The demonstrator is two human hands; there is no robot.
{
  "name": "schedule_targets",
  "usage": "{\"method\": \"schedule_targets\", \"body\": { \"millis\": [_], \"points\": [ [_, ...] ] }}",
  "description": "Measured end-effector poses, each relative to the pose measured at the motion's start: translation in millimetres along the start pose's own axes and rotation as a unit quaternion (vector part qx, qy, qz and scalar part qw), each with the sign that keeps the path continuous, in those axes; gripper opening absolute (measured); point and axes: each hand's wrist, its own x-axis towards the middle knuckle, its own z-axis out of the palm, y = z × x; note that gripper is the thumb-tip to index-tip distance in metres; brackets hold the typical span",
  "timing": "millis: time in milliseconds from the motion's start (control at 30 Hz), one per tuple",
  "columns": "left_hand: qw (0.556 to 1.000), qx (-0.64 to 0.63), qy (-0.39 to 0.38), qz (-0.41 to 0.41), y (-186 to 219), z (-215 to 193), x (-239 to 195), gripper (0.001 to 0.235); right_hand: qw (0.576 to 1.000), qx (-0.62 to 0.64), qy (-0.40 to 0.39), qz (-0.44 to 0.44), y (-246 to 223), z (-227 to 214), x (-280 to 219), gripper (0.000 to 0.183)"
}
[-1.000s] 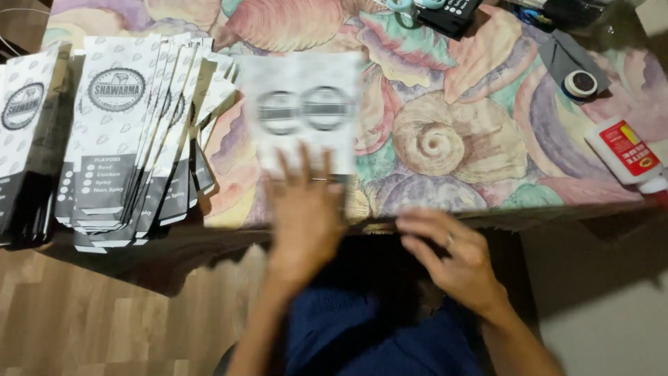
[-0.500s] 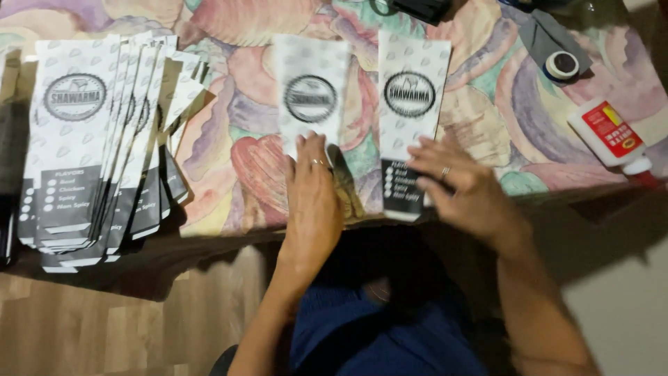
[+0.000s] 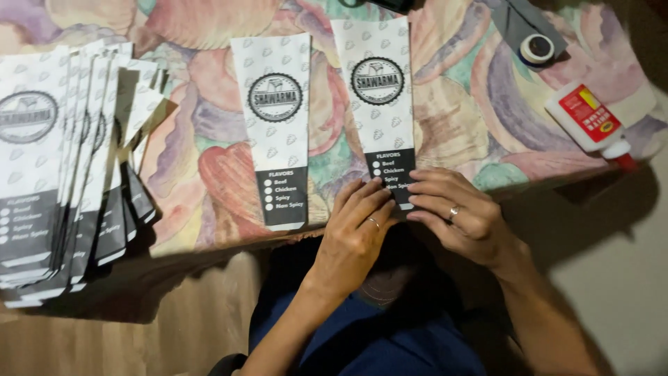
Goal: Applying glue to the edges of paper bags and stacking them for assembly.
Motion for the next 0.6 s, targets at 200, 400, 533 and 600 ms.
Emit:
{"method": "schedule_targets", "body": {
  "millis": [200,400,533,600],
  "points": [
    [0.999,-0.028,0.036,-0.008,3,1,8,0.006,1.0,0.017,0.018,-0.001,2,-2,6,0.006],
    [0.995,-0.048,0.049,-0.077,0,12,7,0.004,0.999,0.016,0.026,0.036,3,1,5,0.003],
    [0.99,-0.046,0.04,-0.128,7,10,15,0.004,0.996,0.014,0.03,0.085,1,2,9,0.006],
    [0.979,-0.075,0.026,-0.187,10,6,19,0.008,0.99,0.039,0.03,0.129,0,1,11,0.008]
  ]
}}
